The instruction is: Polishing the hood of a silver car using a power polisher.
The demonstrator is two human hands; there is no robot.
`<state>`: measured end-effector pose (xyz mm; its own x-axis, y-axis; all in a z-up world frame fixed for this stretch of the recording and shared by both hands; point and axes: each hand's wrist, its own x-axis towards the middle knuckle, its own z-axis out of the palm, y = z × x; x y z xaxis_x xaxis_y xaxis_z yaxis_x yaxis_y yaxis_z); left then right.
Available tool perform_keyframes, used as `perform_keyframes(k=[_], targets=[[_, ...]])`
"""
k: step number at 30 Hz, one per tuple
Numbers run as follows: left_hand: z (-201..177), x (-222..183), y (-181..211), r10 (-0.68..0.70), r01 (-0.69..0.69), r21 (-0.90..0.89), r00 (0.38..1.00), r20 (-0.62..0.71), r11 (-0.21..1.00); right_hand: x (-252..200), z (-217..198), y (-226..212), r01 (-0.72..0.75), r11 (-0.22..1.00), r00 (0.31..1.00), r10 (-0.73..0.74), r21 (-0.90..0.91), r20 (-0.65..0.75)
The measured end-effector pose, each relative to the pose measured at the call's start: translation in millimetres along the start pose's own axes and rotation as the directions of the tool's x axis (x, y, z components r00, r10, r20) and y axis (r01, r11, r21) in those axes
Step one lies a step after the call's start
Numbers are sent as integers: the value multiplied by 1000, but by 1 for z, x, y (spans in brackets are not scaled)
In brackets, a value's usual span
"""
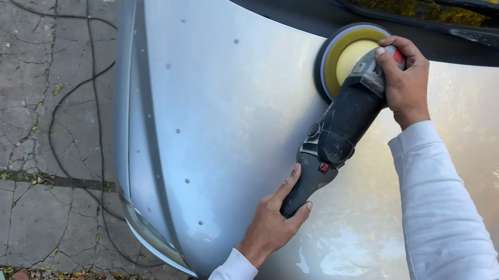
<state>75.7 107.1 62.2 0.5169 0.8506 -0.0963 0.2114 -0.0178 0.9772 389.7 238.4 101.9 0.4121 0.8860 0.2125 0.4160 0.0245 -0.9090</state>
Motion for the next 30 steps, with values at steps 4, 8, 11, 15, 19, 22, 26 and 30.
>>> perform_keyframes(k=[4,8,11,15,19,22,26,30], targets=[[-41,-3,-14,27,-30,-27,995,-100,999,18,63,-21,68,997,997,-67,-21,39],[-82,-4,-28,-68,59,-61,984,-163,996,34,124,-39,102,991,991,-94,-89,95],[-113,-2,-35,-111,91,-104,972,-208,990,42,167,-57,127,987,986,-114,-99,119],[-150,-1,-49,-133,88,-168,951,-280,982,52,223,-75,162,986,977,-155,-40,146],[-191,6,-53,-311,227,-302,912,-269,926,73,281,-87,238,970,961,-230,-39,155],[-219,12,-67,-306,222,-269,892,-332,937,86,320,-92,265,964,951,-265,20,161],[-234,8,-82,-290,201,-262,885,-363,944,81,349,-106,334,938,936,-318,-95,148],[-221,6,-76,-345,228,-339,873,-343,913,74,338,-108,370,913,928,-352,-175,124]])
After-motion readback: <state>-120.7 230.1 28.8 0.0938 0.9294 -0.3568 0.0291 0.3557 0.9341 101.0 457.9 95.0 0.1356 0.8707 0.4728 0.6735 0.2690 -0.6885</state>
